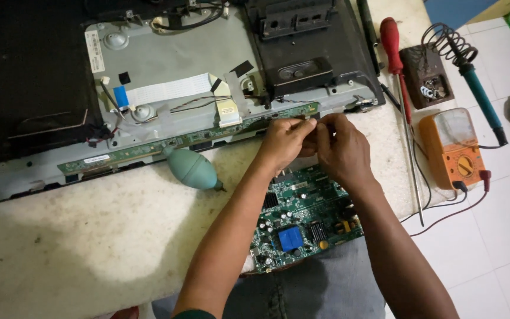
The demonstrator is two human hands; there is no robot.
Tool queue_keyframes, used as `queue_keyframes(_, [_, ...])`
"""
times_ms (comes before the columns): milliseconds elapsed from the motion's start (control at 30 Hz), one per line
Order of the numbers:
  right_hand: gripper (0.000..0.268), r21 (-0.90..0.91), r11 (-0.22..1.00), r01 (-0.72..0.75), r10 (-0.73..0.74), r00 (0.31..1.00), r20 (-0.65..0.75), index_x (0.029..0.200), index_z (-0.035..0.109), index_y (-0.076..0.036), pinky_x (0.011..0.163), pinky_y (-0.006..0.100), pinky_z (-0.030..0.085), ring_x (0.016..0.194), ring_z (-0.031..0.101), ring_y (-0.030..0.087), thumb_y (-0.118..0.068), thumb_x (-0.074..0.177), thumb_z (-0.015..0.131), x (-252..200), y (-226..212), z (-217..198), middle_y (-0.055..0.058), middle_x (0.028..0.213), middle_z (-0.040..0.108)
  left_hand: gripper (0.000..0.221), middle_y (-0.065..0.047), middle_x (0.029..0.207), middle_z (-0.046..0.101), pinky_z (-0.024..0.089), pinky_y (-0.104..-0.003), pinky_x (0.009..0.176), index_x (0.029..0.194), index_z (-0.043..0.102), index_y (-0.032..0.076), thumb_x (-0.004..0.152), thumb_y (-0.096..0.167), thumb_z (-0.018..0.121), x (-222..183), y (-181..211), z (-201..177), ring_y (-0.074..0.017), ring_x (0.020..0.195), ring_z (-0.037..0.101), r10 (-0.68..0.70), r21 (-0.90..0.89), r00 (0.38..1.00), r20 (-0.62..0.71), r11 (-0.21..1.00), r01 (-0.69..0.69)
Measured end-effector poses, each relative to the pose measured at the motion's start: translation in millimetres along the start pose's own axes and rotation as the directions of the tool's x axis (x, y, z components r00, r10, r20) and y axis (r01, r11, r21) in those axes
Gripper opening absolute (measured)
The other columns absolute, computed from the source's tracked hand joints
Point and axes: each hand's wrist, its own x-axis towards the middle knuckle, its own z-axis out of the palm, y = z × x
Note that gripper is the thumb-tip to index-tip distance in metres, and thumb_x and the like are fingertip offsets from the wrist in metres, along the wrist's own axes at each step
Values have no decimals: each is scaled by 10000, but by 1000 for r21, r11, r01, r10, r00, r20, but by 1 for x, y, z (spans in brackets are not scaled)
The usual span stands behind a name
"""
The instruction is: Removing a circuit board from the bottom of a television panel by unscrewing it and disconnecting ribbon cables.
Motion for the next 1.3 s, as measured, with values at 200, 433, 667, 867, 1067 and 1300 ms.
queue_keyframes(200, [84, -151, 960, 234, -266, 932, -247, 1082, 635, -74, 598, 474, 557, 671, 700, 343, -152, 1055, 644, 13, 24, 37, 79, 760, 662, 294, -165, 615, 712, 623, -324, 412, 950, 801, 37, 952, 253, 602, -21, 35, -28, -255, 494, 733, 233, 398, 972, -17, 893, -207])
queue_keyframes(433, [126, -272, 930, 247, -326, 897, -298, 1067, 660, -140, 577, 445, 557, 676, 693, 265, -223, 1002, 728, 25, 25, 53, 0, 780, 645, 355, -78, 512, 625, 528, -376, 480, 690, 727, 174, 949, 389, 614, -18, 38, -36, -300, 611, 736, 614, 704, 786, -70, 589, -397])
queue_keyframes(667, [104, -294, 929, 227, -321, 888, -329, 1076, 698, -202, 611, 401, 571, 721, 696, 209, -263, 1008, 748, 23, 27, 55, -53, 819, 629, 392, -166, 597, 667, 566, -491, 558, 723, 699, 68, 972, 320, 530, -35, 52, -28, -422, 661, 715, 591, 706, 801, 93, 528, -472])
queue_keyframes(867, [75, -304, 929, 212, -313, 887, -340, 1075, 691, -194, 593, 397, 574, 686, 700, 198, -237, 1026, 727, 23, 24, 55, -65, 815, 624, 379, -157, 640, 685, 582, -466, 582, 795, 724, 77, 993, 313, 504, -32, 48, -30, -391, 675, 726, 518, 692, 841, 156, 550, -467])
queue_keyframes(1067, [81, -284, 936, 207, -298, 897, -326, 1078, 682, -169, 585, 418, 568, 675, 700, 224, -246, 1055, 692, 23, 24, 55, -37, 817, 615, 369, -160, 756, 736, 607, -489, 650, 874, 744, 91, 1002, 336, 500, -25, 42, -34, -392, 762, 748, 475, 741, 859, 190, 504, -443])
queue_keyframes(1300, [101, -247, 947, 204, -278, 907, -317, 1055, 691, -170, 587, 399, 569, 686, 712, 209, -261, 1037, 729, 23, 23, 51, -33, 821, 650, 359, -183, 850, 755, 629, -522, 702, 1072, 755, 57, 1037, 290, 484, -27, 44, -36, -404, 805, 754, 440, 733, 866, 238, 503, -458])
